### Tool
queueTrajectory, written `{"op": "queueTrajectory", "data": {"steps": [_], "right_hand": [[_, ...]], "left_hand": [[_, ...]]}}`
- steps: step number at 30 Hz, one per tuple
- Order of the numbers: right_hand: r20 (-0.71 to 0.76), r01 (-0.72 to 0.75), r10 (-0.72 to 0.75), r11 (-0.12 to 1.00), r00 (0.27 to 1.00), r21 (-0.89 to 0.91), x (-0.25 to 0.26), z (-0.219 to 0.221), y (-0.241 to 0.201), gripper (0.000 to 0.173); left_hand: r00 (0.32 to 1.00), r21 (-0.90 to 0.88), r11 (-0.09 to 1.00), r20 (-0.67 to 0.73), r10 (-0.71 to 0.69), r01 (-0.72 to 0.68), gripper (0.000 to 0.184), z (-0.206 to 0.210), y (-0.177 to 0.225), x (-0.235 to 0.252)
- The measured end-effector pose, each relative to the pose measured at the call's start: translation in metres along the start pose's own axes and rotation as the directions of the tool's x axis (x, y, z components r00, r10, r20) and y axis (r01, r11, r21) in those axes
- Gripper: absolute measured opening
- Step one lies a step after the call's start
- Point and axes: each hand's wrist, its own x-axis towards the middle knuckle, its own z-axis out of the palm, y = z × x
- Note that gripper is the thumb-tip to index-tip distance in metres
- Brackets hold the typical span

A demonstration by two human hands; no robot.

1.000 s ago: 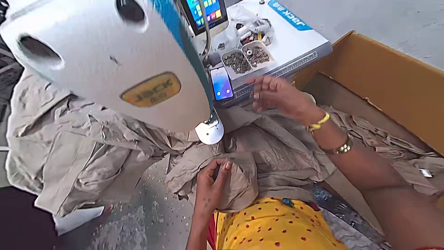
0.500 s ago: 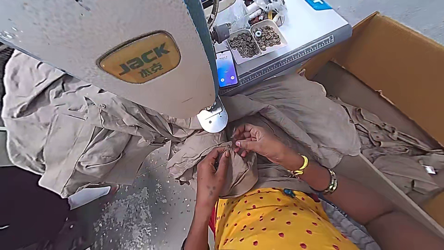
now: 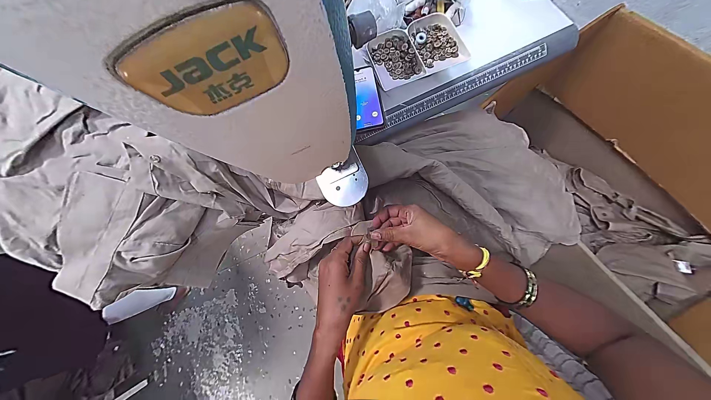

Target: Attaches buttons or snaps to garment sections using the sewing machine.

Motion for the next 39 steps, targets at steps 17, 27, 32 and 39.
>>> {"op": "queueTrajectory", "data": {"steps": [17,27,32,39], "right_hand": [[-0.066,0.313,-0.312,0.95,0.948,0.012,0.003,0.015,0.021,0.01],[-0.042,0.41,-0.422,0.897,0.906,-0.163,0.005,0.002,0.023,0.011],[-0.038,0.538,-0.554,0.821,0.832,-0.191,0.007,0.005,0.03,0.011],[-0.068,0.582,-0.603,0.789,0.795,-0.195,0.011,0.011,0.037,0.007]], "left_hand": [[0.999,-0.109,0.994,-0.045,0.015,-0.02,0.027,0.0,-0.001,-0.003],[0.996,-0.087,0.996,-0.088,0.024,-0.032,0.025,-0.002,0.001,-0.004],[0.99,-0.125,0.992,-0.138,-0.039,0.022,0.022,-0.002,0.003,-0.002],[0.988,-0.084,0.996,-0.152,-0.033,0.02,0.021,-0.003,0.008,-0.002]]}}
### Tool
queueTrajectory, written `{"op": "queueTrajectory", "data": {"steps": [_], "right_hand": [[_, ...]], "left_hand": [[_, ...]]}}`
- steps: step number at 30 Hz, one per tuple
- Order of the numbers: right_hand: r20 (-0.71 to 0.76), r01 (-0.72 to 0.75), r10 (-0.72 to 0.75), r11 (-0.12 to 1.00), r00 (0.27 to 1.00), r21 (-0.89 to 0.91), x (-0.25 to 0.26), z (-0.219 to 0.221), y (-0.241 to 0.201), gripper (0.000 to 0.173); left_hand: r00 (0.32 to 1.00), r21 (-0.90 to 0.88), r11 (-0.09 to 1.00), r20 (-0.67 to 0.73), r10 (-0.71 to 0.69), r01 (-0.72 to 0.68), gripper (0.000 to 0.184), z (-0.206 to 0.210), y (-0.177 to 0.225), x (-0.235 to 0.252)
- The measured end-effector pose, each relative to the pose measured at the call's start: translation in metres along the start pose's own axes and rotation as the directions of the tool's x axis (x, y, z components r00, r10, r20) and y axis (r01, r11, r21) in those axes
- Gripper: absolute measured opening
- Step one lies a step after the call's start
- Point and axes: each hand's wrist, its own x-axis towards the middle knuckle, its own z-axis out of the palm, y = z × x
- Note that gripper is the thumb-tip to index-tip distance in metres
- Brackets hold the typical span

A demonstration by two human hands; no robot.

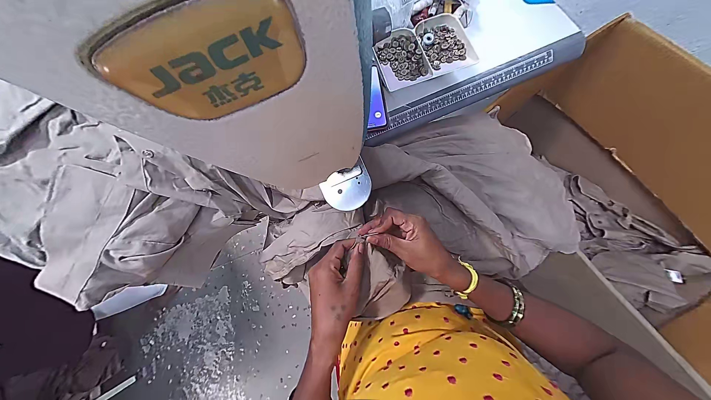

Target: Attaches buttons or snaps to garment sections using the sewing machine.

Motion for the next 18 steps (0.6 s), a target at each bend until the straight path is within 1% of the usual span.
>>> {"op": "queueTrajectory", "data": {"steps": [4,8,14,15,17,18], "right_hand": [[-0.051,0.066,-0.066,0.998,0.996,0.009,-0.003,0.004,0.003,0.005],[-0.068,0.091,-0.09,0.996,0.994,0.018,-0.003,0.005,0.003,0.006],[-0.069,0.02,-0.015,0.997,0.998,0.076,-0.003,0.001,0.0,0.009],[-0.056,0.01,-0.007,0.998,0.998,0.059,0.0,-0.001,-0.002,0.009],[-0.036,-0.049,0.049,0.999,0.998,0.007,0.003,-0.002,-0.005,0.009],[-0.051,-0.067,0.065,0.997,0.997,-0.044,0.008,-0.004,-0.007,0.01]], "left_hand": [[0.999,-0.004,0.999,-0.002,0.035,-0.035,0.022,0.0,0.0,0.0],[0.995,0.03,0.994,0.002,0.104,-0.104,0.025,-0.001,-0.002,-0.001],[0.973,0.19,0.956,-0.011,0.228,-0.222,0.026,0.002,0.002,-0.003],[0.963,0.178,0.947,0.002,0.271,-0.267,0.025,0.004,0.003,-0.002],[0.92,0.066,0.919,0.09,0.382,-0.388,0.02,0.008,0.009,-0.007],[0.897,0.012,0.903,0.128,0.424,-0.429,0.019,0.01,0.014,-0.009]]}}
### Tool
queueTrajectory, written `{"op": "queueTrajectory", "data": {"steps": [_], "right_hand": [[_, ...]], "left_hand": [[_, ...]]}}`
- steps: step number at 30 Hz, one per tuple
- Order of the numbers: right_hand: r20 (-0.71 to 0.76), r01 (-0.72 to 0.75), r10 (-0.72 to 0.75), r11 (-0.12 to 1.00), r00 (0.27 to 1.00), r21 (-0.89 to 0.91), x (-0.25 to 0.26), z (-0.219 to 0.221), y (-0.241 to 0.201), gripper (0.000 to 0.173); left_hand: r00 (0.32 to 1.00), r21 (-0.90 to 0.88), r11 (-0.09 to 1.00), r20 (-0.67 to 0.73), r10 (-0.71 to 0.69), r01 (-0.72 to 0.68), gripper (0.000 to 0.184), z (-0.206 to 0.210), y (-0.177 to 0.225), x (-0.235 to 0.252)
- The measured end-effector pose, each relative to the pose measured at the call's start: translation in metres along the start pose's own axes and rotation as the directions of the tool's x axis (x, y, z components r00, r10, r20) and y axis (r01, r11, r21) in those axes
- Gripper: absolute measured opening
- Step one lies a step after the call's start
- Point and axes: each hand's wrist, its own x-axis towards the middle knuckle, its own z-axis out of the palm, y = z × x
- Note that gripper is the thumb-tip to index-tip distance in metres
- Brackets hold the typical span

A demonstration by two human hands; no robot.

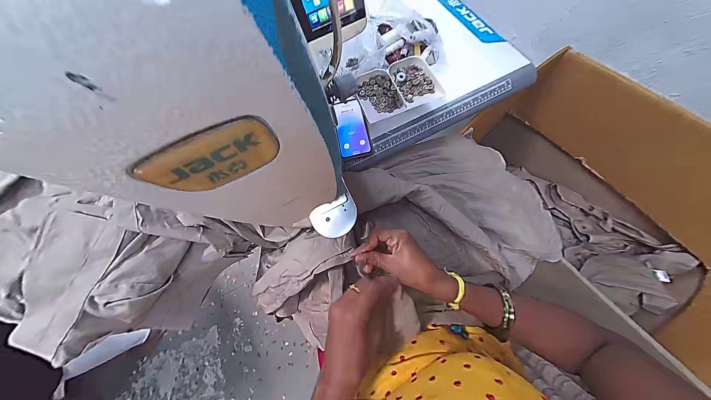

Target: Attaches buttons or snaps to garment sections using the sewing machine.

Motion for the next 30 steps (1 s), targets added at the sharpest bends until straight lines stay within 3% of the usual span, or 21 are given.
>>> {"op": "queueTrajectory", "data": {"steps": [2,4,7,9,11,13,14,16,18,20,22,24,26,30], "right_hand": [[-0.129,0.091,-0.123,0.969,0.984,-0.228,0.023,-0.018,-0.009,0.012],[-0.211,0.178,-0.303,0.868,0.929,-0.464,0.059,-0.058,-0.026,0.01],[-0.321,0.12,-0.419,0.746,0.849,-0.656,0.123,-0.121,-0.044,0.014],[-0.383,0.012,-0.399,0.706,0.833,-0.708,0.159,-0.147,-0.049,0.017],[-0.384,-0.082,-0.317,0.67,0.867,-0.737,0.177,-0.159,-0.053,0.019],[-0.37,-0.124,-0.255,0.651,0.893,-0.749,0.182,-0.162,-0.059,0.021],[-0.373,-0.126,-0.252,0.655,0.893,-0.745,0.18,-0.162,-0.063,0.023],[-0.391,-0.095,-0.282,0.694,0.876,-0.713,0.165,-0.157,-0.075,0.023],[-0.296,0.011,-0.263,0.764,0.918,-0.645,0.138,-0.136,-0.086,0.021],[-0.025,0.119,-0.152,0.856,0.988,-0.503,0.096,-0.101,-0.089,0.017],[0.234,0.111,-0.023,0.922,0.972,-0.371,0.058,-0.066,-0.083,0.018],[0.372,0.096,0.032,0.943,0.928,-0.32,0.032,-0.041,-0.071,0.015],[0.424,0.183,-0.017,0.917,0.906,-0.354,0.015,-0.027,-0.056,0.018],[0.341,0.283,-0.129,0.845,0.931,-0.454,0.0,-0.015,-0.051,0.018]], "left_hand": [[1.0,-0.08,0.997,0.007,0.008,-0.008,0.02,-0.004,0.002,0.004],[0.996,-0.145,0.986,-0.008,-0.087,0.085,0.027,-0.015,-0.009,0.005],[0.983,-0.278,0.943,0.062,-0.174,0.185,0.029,-0.033,-0.011,0.002],[0.971,-0.438,0.882,0.225,-0.079,0.173,0.023,-0.045,-0.001,0.004],[0.929,-0.532,0.836,0.362,0.081,0.135,0.023,-0.05,0.003,0.007],[0.923,-0.36,0.932,0.372,0.097,0.048,0.02,-0.052,0.004,0.008],[0.946,-0.133,0.991,0.321,0.043,0.0,0.016,-0.051,0.004,0.009],[0.984,0.245,0.969,0.18,-0.014,-0.031,0.012,-0.046,-0.001,0.009],[0.995,0.373,0.922,0.033,0.097,-0.102,0.014,-0.043,-0.01,0.01],[0.973,0.375,0.906,-0.044,0.227,-0.194,0.013,-0.043,-0.014,0.008],[0.948,0.364,0.892,-0.066,0.312,-0.269,0.011,-0.042,-0.017,0.008],[0.927,0.347,0.882,-0.077,0.366,-0.32,0.009,-0.042,-0.02,0.008],[0.914,0.361,0.865,-0.074,0.4,-0.349,0.008,-0.041,-0.02,0.005],[0.905,0.39,0.845,-0.066,0.421,-0.365,0.008,-0.039,-0.02,0.0]]}}
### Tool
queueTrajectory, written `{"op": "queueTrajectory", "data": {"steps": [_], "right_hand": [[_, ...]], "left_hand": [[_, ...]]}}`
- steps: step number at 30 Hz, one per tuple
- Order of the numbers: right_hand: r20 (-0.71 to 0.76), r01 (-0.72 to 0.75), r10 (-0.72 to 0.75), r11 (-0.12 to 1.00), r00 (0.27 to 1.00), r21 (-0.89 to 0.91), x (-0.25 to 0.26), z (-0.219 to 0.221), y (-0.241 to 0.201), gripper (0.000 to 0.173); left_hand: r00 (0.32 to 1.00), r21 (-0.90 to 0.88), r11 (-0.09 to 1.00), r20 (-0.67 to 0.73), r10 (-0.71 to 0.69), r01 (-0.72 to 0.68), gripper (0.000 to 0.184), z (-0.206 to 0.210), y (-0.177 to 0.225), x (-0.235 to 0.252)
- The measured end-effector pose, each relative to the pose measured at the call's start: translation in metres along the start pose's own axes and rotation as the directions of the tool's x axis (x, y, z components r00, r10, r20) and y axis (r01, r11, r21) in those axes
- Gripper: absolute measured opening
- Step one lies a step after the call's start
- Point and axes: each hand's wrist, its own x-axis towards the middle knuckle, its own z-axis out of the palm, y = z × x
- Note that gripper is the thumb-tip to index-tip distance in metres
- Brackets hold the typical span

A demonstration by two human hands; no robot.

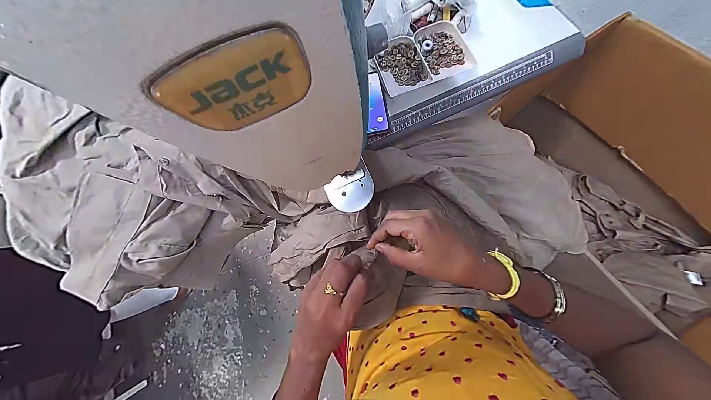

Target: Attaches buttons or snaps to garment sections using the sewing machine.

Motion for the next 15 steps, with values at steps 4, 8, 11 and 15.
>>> {"op": "queueTrajectory", "data": {"steps": [4,8,11,15], "right_hand": [[-0.078,0.121,-0.127,0.99,0.989,-0.079,0.001,0.003,-0.006,0.024],[0.042,0.084,-0.078,0.984,0.996,-0.155,-0.002,0.004,-0.001,0.021],[0.075,0.011,0.001,0.987,0.997,-0.16,-0.006,0.003,-0.001,0.025],[0.014,-0.047,0.051,0.979,0.999,-0.199,-0.009,0.013,-0.005,0.022]], "left_hand": [[0.999,-0.013,0.999,0.017,0.044,-0.043,0.01,0.001,0.0,-0.002],[1.0,0.021,1.0,0.029,-0.008,0.008,0.01,0.002,-0.002,-0.005],[0.999,0.062,0.998,0.042,-0.027,0.025,0.011,0.002,-0.002,-0.007],[0.998,0.087,0.996,0.062,-0.029,0.024,0.012,0.004,0.001,-0.005]]}}
